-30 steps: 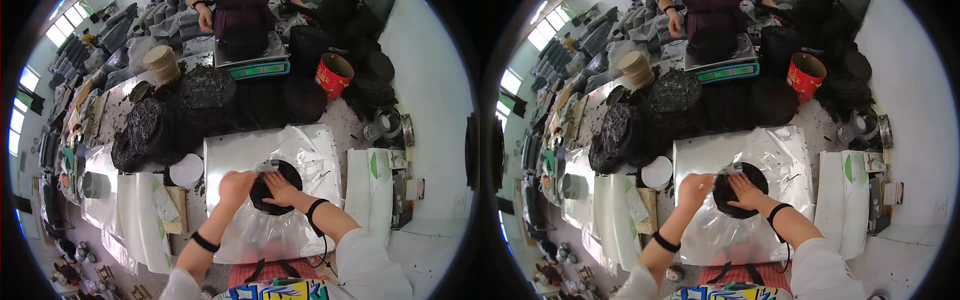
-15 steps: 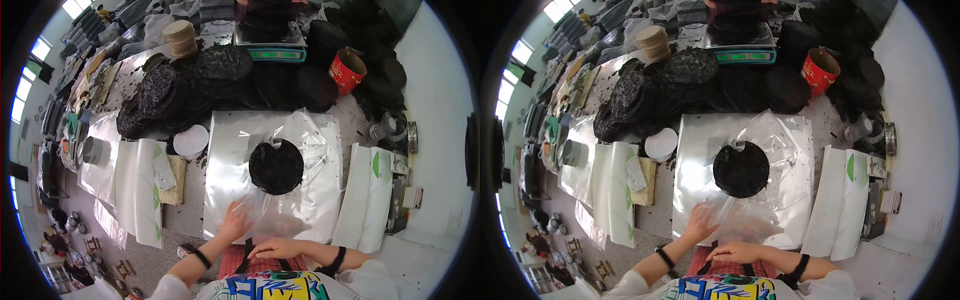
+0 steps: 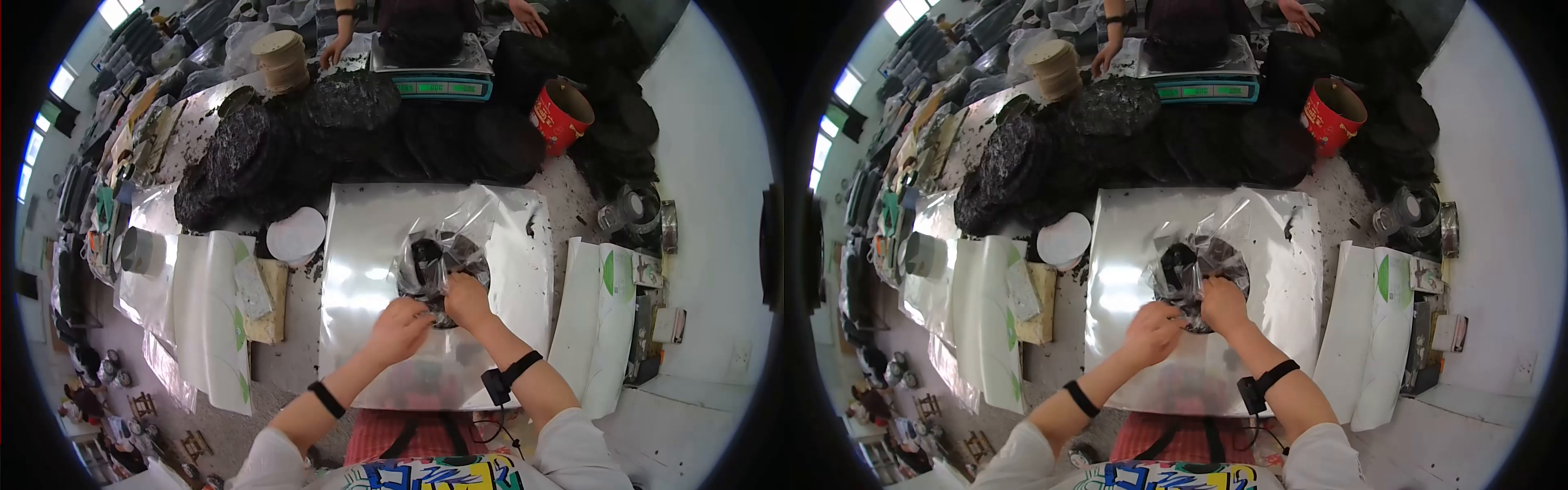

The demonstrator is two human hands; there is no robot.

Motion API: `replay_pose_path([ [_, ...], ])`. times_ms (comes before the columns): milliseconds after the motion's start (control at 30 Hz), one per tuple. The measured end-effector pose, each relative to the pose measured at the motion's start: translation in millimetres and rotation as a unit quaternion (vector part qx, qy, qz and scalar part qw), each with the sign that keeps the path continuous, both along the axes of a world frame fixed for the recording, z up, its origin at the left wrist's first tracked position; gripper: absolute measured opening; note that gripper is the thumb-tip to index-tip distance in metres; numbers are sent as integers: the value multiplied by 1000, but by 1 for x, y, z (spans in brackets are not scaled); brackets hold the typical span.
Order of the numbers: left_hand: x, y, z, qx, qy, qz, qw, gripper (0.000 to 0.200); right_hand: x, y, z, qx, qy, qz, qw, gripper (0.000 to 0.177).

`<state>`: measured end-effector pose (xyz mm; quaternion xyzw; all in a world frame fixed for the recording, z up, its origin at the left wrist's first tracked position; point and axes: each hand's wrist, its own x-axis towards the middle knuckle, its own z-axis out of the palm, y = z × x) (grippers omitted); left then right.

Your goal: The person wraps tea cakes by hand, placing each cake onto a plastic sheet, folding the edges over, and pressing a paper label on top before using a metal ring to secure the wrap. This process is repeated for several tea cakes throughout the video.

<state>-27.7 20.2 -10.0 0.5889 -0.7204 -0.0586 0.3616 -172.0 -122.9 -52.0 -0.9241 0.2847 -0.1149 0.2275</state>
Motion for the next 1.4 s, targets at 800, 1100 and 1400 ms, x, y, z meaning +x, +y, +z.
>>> replay_pose_path([
  [800,5,-95,-37,189,49,77,978,44,34,-24,7,-88,10,-52,995,23],
  [1100,-10,-94,-31,219,-83,55,971,63,4,2,6,-6,68,-37,997,65],
  [1400,-14,-101,-11,280,-153,48,946,68,-205,-128,6,-99,-72,-431,894,35],
])
